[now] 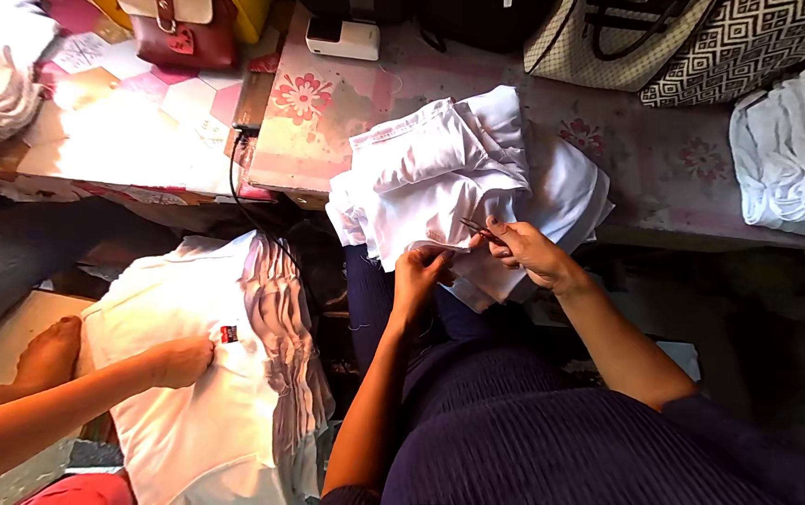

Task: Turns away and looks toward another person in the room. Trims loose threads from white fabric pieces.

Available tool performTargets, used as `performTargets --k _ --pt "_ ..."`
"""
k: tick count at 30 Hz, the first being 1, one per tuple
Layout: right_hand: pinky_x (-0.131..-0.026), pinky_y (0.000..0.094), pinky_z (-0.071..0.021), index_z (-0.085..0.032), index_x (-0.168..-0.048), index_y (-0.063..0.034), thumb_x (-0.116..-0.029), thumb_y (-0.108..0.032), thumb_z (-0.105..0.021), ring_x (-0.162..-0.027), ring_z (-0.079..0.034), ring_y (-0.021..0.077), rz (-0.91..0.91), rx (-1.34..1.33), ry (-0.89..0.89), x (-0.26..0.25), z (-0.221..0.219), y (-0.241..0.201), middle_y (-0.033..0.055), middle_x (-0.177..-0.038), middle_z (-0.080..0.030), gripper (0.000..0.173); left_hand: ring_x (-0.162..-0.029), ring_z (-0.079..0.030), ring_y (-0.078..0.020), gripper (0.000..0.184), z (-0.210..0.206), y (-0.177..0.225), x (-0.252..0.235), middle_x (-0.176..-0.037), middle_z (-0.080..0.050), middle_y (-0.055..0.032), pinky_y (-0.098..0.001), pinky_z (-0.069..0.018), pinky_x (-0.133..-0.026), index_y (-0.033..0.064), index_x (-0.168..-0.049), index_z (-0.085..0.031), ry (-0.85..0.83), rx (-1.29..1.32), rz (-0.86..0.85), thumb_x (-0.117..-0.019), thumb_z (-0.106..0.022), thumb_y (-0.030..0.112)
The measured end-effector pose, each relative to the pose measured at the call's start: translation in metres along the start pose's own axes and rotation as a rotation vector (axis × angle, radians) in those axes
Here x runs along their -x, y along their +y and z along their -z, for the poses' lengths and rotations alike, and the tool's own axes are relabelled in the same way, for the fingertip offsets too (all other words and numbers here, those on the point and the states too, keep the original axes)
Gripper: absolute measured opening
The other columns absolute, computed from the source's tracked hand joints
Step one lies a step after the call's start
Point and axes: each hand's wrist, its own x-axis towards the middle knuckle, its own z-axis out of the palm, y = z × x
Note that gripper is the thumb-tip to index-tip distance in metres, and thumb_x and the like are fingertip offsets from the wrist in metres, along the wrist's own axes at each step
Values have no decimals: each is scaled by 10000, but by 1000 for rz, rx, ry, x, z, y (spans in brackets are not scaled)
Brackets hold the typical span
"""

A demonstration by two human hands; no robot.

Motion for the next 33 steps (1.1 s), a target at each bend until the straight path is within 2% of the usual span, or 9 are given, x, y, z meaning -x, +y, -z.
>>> performTargets --k 4,14,18,21,25,26,28,30,33 --pt "-473 158 -294 -754 -932 -41 -1070 -210 -558 -473 -337 -31 -20 205 -37 9 1 -1 -113 -557 -425 294 -558 -685 -91 78 3 1 8 -686 -708 -37 -249 -612 -576 -51 -937 -690 14 58 35 -978 -639 -7" --pt "-485 185 -307 -749 -868 -47 -1068 -232 -569 -468 -340 -7 -13 254 39 -11 -17 9 -88 -535 -419 327 -565 -693 -101 71 1 -1 11 -686 -709 -41 -256 -616 -580 -50 -926 -684 12 111 39 -973 -641 -18" --pt "-480 180 -300 -753 -899 -37 -1068 -211 -563 -466 -331 -13 15 230 32 -4 -10 11 -98 -535 -406 309 -583 -688 -90 126 8 -7 17 -719 -709 -42 -263 -616 -606 -40 -937 -705 7 -151 37 -989 -631 47" --pt "-472 162 -287 -753 -919 -43 -1065 -181 -552 -466 -324 -34 42 182 3 11 -3 4 -122 -539 -409 284 -749 -729 -196 213 15 -6 24 -872 -737 -137 -392 -611 -774 -50 -1033 -721 94 -540 8 -1003 -597 122" --pt "-465 145 -286 -742 -939 -33 -1073 -158 -526 -467 -329 -41 53 88 -56 17 -11 -5 -127 -545 -398 283 -920 -690 -398 415 -1 -19 4 -1038 -670 -279 -551 -554 -845 -118 -1093 -648 385 -643 -159 -890 -791 215" --pt "-470 144 -293 -735 -951 -30 -1077 -163 -515 -471 -335 -39 60 72 -77 16 -15 -6 -123 -551 -401 286 -950 -680 -434 414 -6 -27 -5 -1060 -650 -307 -572 -546 -855 -137 -1069 -640 413 -659 -199 -887 -793 201" --pt "-482 146 -304 -725 -987 -28 -1089 -192 -477 -480 -347 -37 103 58 -106 15 -21 -7 -120 -568 -413 314 -874 -681 -433 270 -9 -44 -18 -929 -656 -291 -561 -551 -800 -134 -932 -664 438 -677 -331 -907 -741 124" --pt "-501 139 -330 -712 -1030 -36 -1105 -231 -416 -507 -378 -40 167 74 -112 16 -18 -8 -114 -604 -451 363 -790 -705 -342 150 1 -47 -14 -829 -694 -213 -508 -572 -767 -83 -887 -706 340 -636 -385 -912 -702 64" --pt "-526 150 -355 -666 -1095 -78 -1112 -275 -341 -539 -396 -27 251 90 -62 21 -3 -4 -114 -647 -453 381 -926 -714 -356 192 31 -29 14 -963 -725 -234 -535 -550 -905 -91 -1015 -720 -104 -755 20 -963 -651 81"
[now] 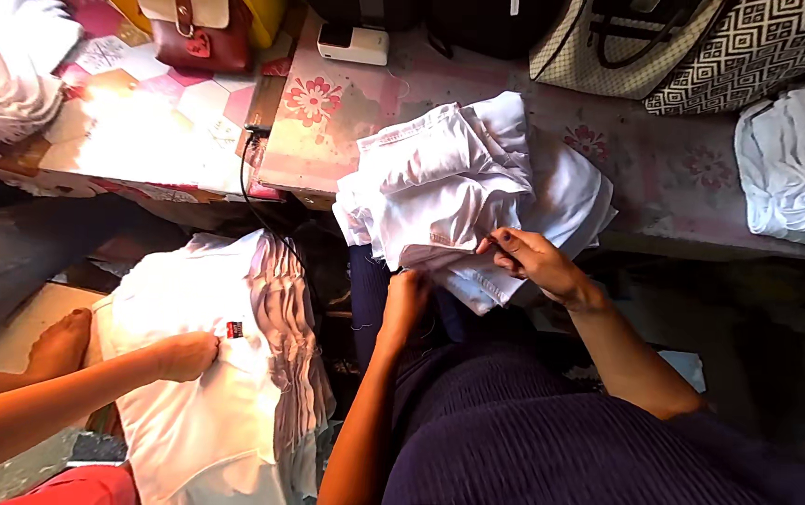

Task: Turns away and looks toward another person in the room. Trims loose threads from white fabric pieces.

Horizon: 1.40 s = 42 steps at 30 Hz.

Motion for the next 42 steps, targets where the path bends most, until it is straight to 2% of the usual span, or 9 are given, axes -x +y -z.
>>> performTargets --k 3,8,16,20,24,27,31,36,42 --pt "-537 158 -366 -608 -1113 -92 -1084 -242 -430 -554 -396 -23 66 79 86 0 7 8 -101 -682 -440 234 -1114 -650 -451 350 16 15 19 -1135 -681 -287 -633 -485 -953 -71 -1120 -693 -218 -185 253 -1036 -602 256" --pt "-630 485 -538 -642 -1182 -2 -803 -277 -878 -700 -651 280 220 730 311 -26 -30 29 136 -855 -684 524 -964 -707 -425 308 -31 23 -11 -1039 -706 -269 -589 -555 -867 -85 -1111 -697 355 -30 -96 -977 -662 191" --pt "-599 515 -536 -678 -1065 24 -842 -28 -721 -680 -674 311 312 767 462 -37 -15 26 162 -806 -687 233 -861 -734 -374 178 -2 51 36 -945 -730 -205 -551 -565 -727 -44 -955 -731 182 -236 -232 -973 -607 83" --pt "-602 383 -541 -661 -1077 -1 -851 4 -721 -629 -632 193 267 595 361 -37 -9 2 112 -779 -673 234 -1066 -675 -442 238 44 68 52 -1106 -713 -237 -648 -495 -878 2 -1112 -721 -354 -412 -10 -1016 -585 172" --pt "-577 325 -539 -630 -1155 -26 -875 15 -690 -568 -602 124 205 453 265 -40 -2 -10 71 -713 -658 289 -1110 -627 -499 522 46 42 36 -1216 -633 -309 -625 -530 -859 -5 -1215 -700 447 -281 -219 -808 -858 280" --pt "-590 320 -555 -609 -1185 -20 -886 38 -673 -582 -624 128 171 395 207 -44 -6 -16 78 -724 -667 311 -1314 -490 -507 728 43 18 -5 -1486 -455 -305 -622 -480 -980 97 -1427 -592 659 -201 -314 -764 -878 193" --pt "-600 281 -580 -585 -1273 -4 -928 54 -651 -620 -647 110 155 245 129 -52 -1 -39 89 -839 -689 356 -949 -706 -251 158 62 -18 -30 -1049 -717 -183 -413 -590 -842 -37 -1013 -753 774 93 -451 -859 -723 -20" --pt "-457 182 -407 -512 -1428 -16 -1066 -124 -522 -483 -434 8 227 -86 232 -115 6 -71 21 -968 -688 378 -632 -694 -84 159 112 -24 -20 -808 -720 -61 -280 -621 -640 -33 -1057 -694 900 418 -104 -997 -652 108" --pt "-586 233 -539 -537 -1411 -61 -1092 -109 -393 -673 -641 64 427 86 287 -86 -3 -82 38 -1258 -705 353 -693 -705 -111 238 97 -23 -5 -804 -734 -81 -316 -598 -732 -39 -1058 -719 659 229 131 -1050 -547 125"
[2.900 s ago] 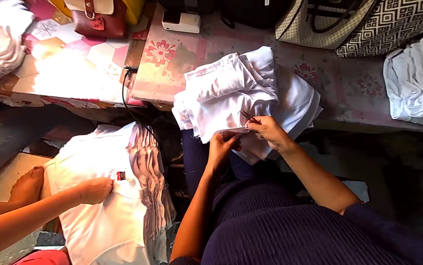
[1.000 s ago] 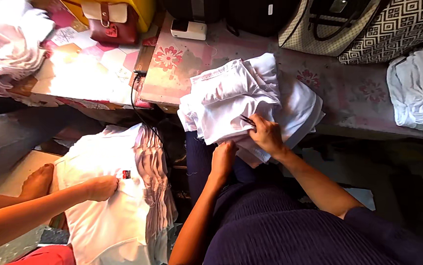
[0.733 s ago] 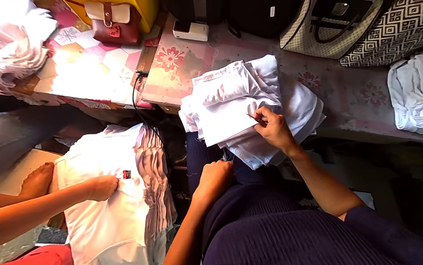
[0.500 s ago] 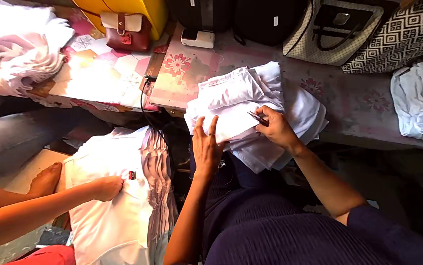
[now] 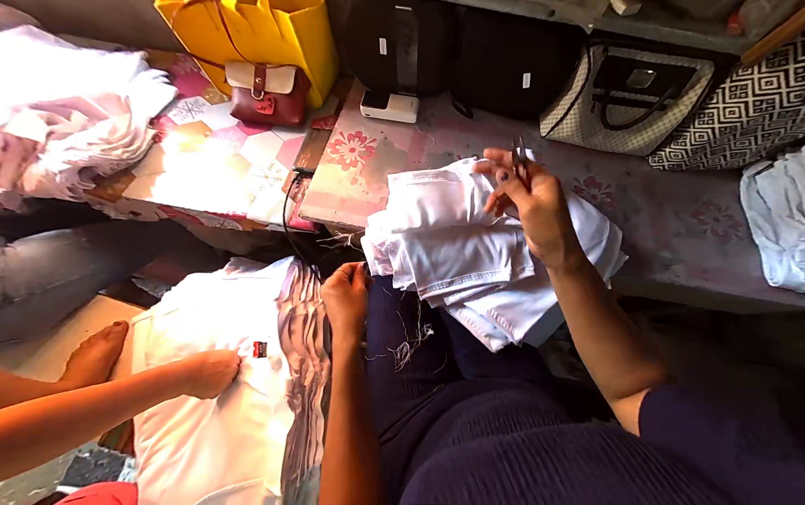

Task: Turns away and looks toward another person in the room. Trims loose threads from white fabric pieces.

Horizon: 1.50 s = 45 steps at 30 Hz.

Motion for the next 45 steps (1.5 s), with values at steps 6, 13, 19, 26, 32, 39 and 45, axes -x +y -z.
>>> performTargets --k 6,13,19,26,32,39,45 --pt "-713 279 -537 -768 -1031 -32 -924 -107 -716 -784 -609 109 -26 389 -64 70 13 66 100 -990 -677 142 -1037 -661 -361 374 -61 26 -22 -1232 -618 -279 -489 -555 -878 -61 -1261 -633 173 75 -273 -989 -671 193" --pt "-678 534 -571 -784 -1081 -81 -884 -119 -734 -806 -705 348 46 877 -104 103 30 112 202 -1090 -690 206 -925 -697 -340 199 -45 -8 -71 -1016 -716 -205 -561 -546 -857 -23 -1055 -713 107 -75 -296 -988 -662 157" --pt "-700 425 -584 -785 -955 -39 -870 -85 -756 -802 -688 245 160 621 46 106 27 109 156 -1001 -694 101 -1118 -638 -483 302 -1 14 -1 -1110 -687 -310 -640 -449 -995 -82 -1131 -702 16 -375 -47 -1011 -617 182" --pt "-594 326 -546 -769 -969 -15 -799 -56 -765 -744 -665 211 442 642 292 88 -6 83 165 -955 -677 174 -737 -698 -243 121 -119 65 60 -950 -701 -181 -361 -591 -641 -39 -978 -746 -43 2 -805 -890 -681 13" --pt "-590 369 -556 -783 -1146 -87 -782 19 -775 -745 -651 244 282 625 298 98 -23 114 186 -1034 -644 379 -821 -673 -220 68 -109 40 25 -963 -668 -190 -311 -577 -720 -43 -914 -744 130 27 -761 -883 -687 -24" --pt "-684 267 -551 -800 -1099 -73 -821 47 -700 -790 -626 161 129 417 259 110 -33 117 151 -990 -639 319 -890 -698 -163 207 -116 53 59 -1012 -695 -169 -291 -596 -803 -96 -1076 -689 54 317 -637 -893 -596 -63" --pt "-826 328 -563 -782 -1029 -5 -916 -17 -633 -886 -664 188 -304 378 -4 122 0 94 153 -1018 -688 187 -859 -750 -172 257 -127 18 32 -984 -752 -115 -372 -636 -822 -68 -1157 -643 -230 655 -77 -933 -519 -70"
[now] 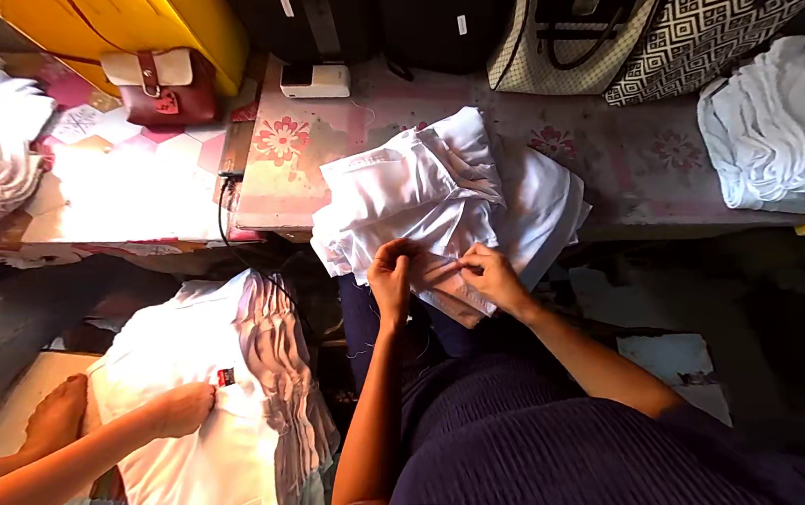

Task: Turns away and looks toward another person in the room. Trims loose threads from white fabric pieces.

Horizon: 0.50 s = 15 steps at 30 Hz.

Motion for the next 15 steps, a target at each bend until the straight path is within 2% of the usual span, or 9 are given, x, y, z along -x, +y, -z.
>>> performTargets --k 1,3,5,7,10,12,15 --pt "-790 321 -572 -780 -1032 -16 -932 -38 -651 -853 -662 176 -15 -7 68 0 7 -1 138 -1001 -681 164 -867 -748 -167 248 0 1 3 -987 -751 -109 -365 -634 -830 -69 -1153 -644 2 13 6 -935 -526 -73" --pt "-745 370 -555 -758 -1062 -18 -960 -98 -684 -804 -639 197 -85 2 169 -8 14 -4 135 -985 -662 150 -882 -738 -146 237 -3 2 9 -999 -745 -101 -345 -623 -840 -68 -1148 -647 12 5 -15 -937 -539 -67" --pt "-792 437 -547 -719 -1080 21 -982 -177 -697 -832 -643 233 -234 -49 120 -23 14 -4 150 -975 -678 223 -822 -714 -107 193 -12 4 18 -976 -735 -80 -300 -612 -785 -64 -1108 -667 25 -28 -54 -938 -576 -51" --pt "-665 343 -469 -675 -1008 38 -977 -166 -706 -691 -524 141 -339 -182 76 -31 8 -4 84 -812 -594 209 -771 -696 -82 167 -23 7 28 -947 -726 -73 -278 -605 -739 -78 -1079 -666 -7 -58 -119 -930 -599 -42" --pt "-522 206 -377 -664 -919 -9 -945 -64 -710 -542 -414 25 -376 -415 87 -30 3 -6 -22 -682 -526 77 -841 -699 -110 129 -38 6 33 -1023 -697 -134 -272 -611 -785 -76 -1015 -709 -26 -140 -172 -911 -677 -8" --pt "-489 187 -350 -702 -899 -25 -932 -46 -723 -507 -407 5 -362 -523 111 -27 2 -8 -38 -658 -572 45 -884 -693 -117 154 -45 6 31 -1030 -689 -140 -254 -593 -810 -43 -1022 -742 -16 -223 -142 -899 -740 49" --pt "-519 184 -387 -717 -912 -19 -934 -20 -710 -542 -450 6 -316 -534 147 -24 4 -10 -32 -690 -601 23 -951 -685 -149 208 -51 6 27 -1036 -694 -147 -284 -575 -858 -24 -1044 -761 -23 -292 -153 -886 -780 109"
